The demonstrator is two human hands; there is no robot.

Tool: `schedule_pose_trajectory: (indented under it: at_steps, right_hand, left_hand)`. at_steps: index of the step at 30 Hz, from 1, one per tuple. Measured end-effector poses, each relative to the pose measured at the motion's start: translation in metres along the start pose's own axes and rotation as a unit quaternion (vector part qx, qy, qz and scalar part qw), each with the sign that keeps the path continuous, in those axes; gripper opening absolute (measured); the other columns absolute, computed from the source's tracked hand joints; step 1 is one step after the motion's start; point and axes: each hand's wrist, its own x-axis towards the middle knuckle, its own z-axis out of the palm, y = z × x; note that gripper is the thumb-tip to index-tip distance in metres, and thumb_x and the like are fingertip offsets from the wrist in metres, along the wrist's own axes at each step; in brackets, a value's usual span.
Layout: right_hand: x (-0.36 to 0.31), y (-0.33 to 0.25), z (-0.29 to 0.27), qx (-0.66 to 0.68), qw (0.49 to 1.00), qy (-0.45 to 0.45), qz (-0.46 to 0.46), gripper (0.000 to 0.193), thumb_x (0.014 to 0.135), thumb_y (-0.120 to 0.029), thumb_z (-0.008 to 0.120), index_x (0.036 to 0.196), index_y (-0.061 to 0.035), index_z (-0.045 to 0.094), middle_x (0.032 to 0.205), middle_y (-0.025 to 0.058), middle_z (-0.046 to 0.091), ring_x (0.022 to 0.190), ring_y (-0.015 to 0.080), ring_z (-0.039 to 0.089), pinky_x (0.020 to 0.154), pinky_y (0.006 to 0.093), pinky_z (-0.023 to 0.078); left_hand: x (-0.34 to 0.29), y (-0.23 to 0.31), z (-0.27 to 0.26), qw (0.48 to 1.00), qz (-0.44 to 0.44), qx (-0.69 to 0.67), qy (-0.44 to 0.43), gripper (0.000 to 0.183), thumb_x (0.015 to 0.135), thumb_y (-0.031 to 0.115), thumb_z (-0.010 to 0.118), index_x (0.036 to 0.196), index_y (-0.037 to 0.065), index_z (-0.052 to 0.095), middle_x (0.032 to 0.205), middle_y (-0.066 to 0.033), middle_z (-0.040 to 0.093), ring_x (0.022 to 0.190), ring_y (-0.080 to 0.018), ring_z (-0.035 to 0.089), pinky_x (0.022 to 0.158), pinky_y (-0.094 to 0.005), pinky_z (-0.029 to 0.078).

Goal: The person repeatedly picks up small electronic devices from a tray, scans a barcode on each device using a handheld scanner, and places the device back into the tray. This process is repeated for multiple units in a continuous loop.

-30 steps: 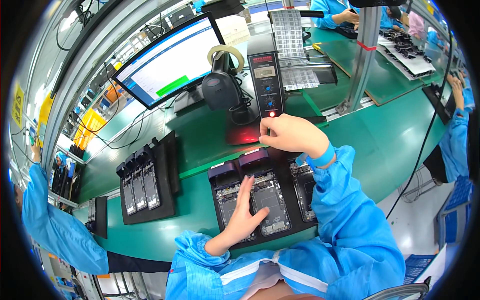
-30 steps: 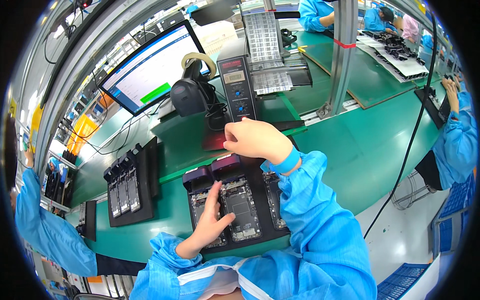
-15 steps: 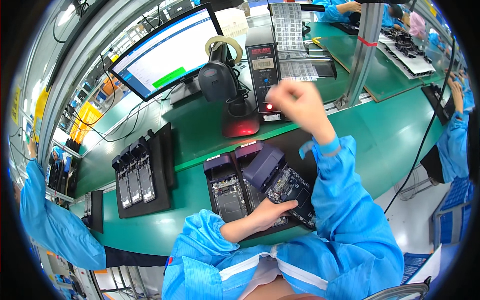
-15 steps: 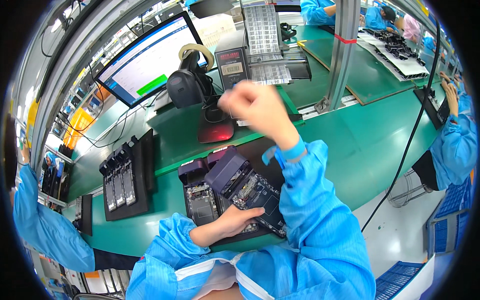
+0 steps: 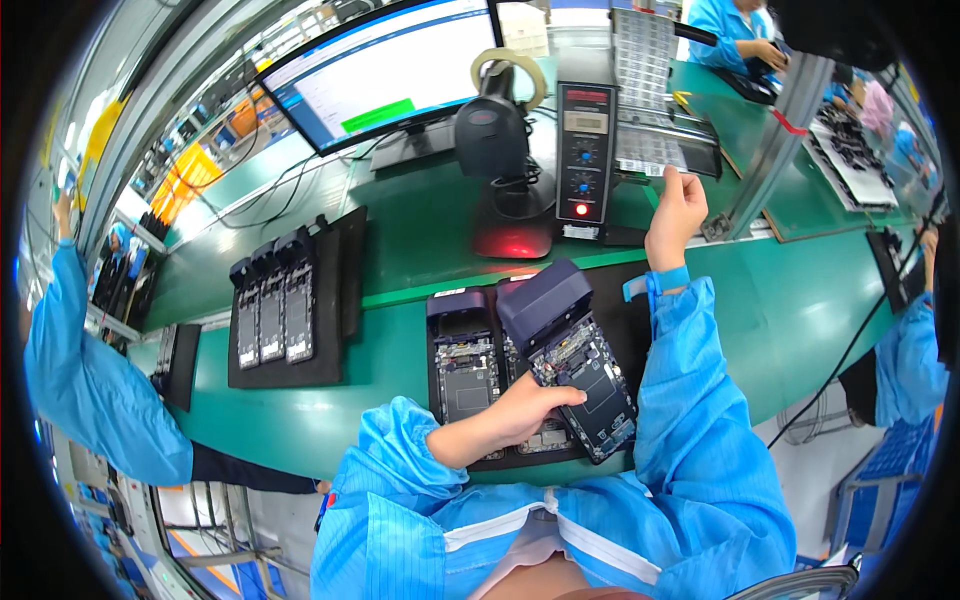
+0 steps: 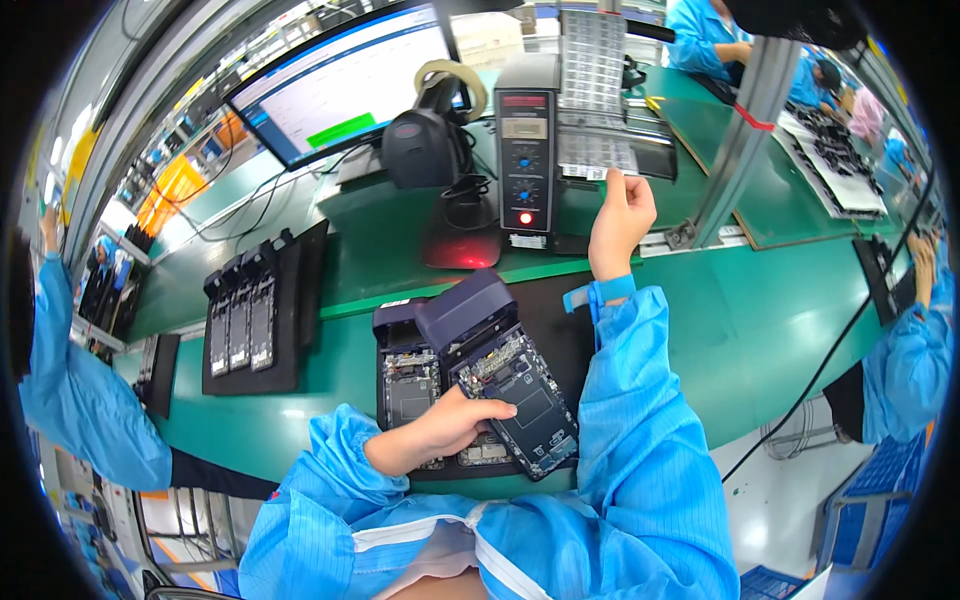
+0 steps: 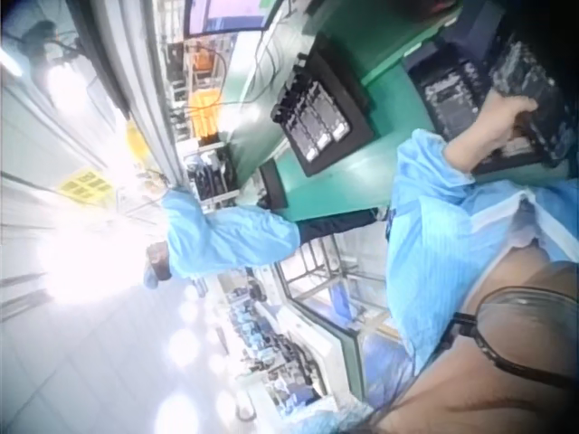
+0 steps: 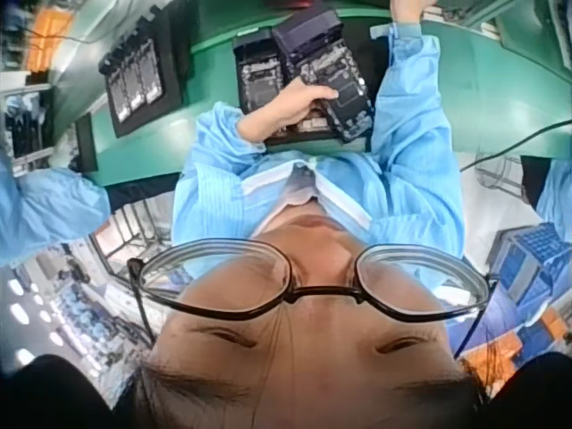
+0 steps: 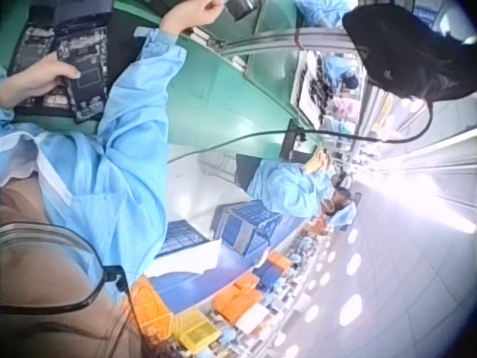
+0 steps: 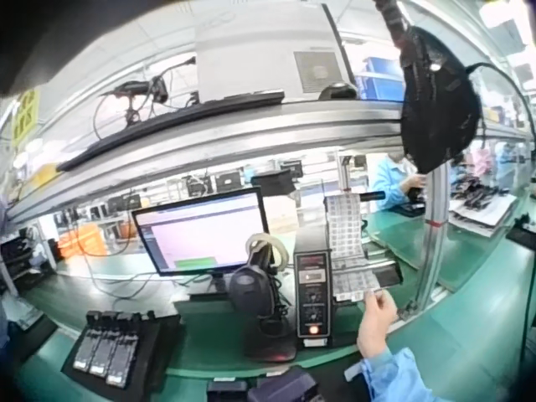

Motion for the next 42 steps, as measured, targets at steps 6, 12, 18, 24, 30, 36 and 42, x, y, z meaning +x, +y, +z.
schedule_pose_trajectory:
  at_steps: [6,12,18,24,30,36,42]
  right_hand:
    - [-0.091,-0.002,0.054,-0.022,0.906,-0.383,0.177,0.017,0.082,-0.015,0.055,0.096,-0.0060,0.058,0.059,-0.0060,0.043,0.053,0.0026,0.039,0.047,0.0188,0.031]
    - [-0.078,-0.005,0.054,0.001,0.902,-0.317,0.294,0.018,0.085,-0.021,0.051,0.091,-0.0060,0.059,0.058,-0.0041,0.045,0.047,0.0028,0.037,0.041,0.0172,0.028]
    - [-0.065,-0.034,0.052,0.190,0.957,-0.143,0.167,0.027,0.085,-0.015,0.048,0.059,-0.0101,0.043,0.048,-0.0055,0.031,0.041,0.0036,0.026,0.039,0.0215,0.018]
    - [-0.069,-0.058,0.045,0.216,0.950,-0.203,0.096,0.019,0.085,-0.017,0.048,0.068,-0.0077,0.045,0.060,-0.0035,0.040,0.050,0.0036,0.033,0.045,0.0192,0.025]
    - [-0.087,-0.101,0.040,0.154,0.944,-0.290,0.024,0.010,0.078,-0.012,0.045,0.075,-0.0028,0.044,0.077,0.0039,0.042,0.069,0.0101,0.036,0.063,0.0227,0.031]
    - [-0.126,-0.156,0.023,0.078,0.901,-0.421,-0.068,0.047,0.065,-0.047,0.069,0.084,-0.0103,0.046,0.118,0.0182,0.041,0.116,0.0350,0.038,0.088,0.0342,0.036]
    - [-0.131,-0.159,0.012,0.160,0.860,-0.472,-0.106,0.042,0.068,-0.042,0.070,0.080,-0.0097,0.046,0.127,0.0272,0.030,0.119,0.0405,0.032,0.097,0.0439,0.029]
  left_hand:
    - [-0.028,0.051,0.002,0.996,0.088,-0.004,-0.015,0.038,0.072,-0.005,0.055,0.109,0.003,0.051,0.103,-0.0070,0.057,0.096,-0.0172,0.054,0.085,-0.0323,0.042]
    - [-0.028,0.089,-0.012,0.967,0.200,-0.120,0.103,0.032,0.083,0.008,0.045,0.114,-0.001,0.045,0.110,-0.0109,0.054,0.102,-0.0225,0.051,0.090,-0.0375,0.040]
    - [0.023,0.118,-0.061,0.915,0.333,-0.180,0.140,0.018,0.085,0.013,0.046,0.096,0.002,0.053,0.099,-0.0086,0.057,0.093,-0.0189,0.053,0.090,-0.0359,0.041]
    - [0.034,0.118,-0.077,0.917,0.325,-0.196,0.126,0.020,0.084,0.016,0.050,0.097,0.002,0.053,0.097,-0.0079,0.057,0.092,-0.0191,0.053,0.088,-0.0360,0.042]
    - [0.005,0.108,-0.035,0.928,0.325,-0.114,0.142,0.025,0.081,0.012,0.055,0.104,0.004,0.051,0.099,-0.0070,0.057,0.087,-0.0189,0.057,0.074,-0.0359,0.049]
    - [-0.013,0.074,0.000,0.826,0.437,0.341,0.101,0.043,0.076,0.007,0.059,0.116,0.000,0.043,0.109,-0.0099,0.052,0.098,-0.0200,0.052,0.083,-0.0299,0.042]
    - [-0.014,0.069,0.005,0.877,0.380,0.294,0.016,0.060,0.071,0.002,0.059,0.126,0.002,0.034,0.119,-0.0150,0.046,0.108,-0.0237,0.048,0.088,-0.0318,0.040]
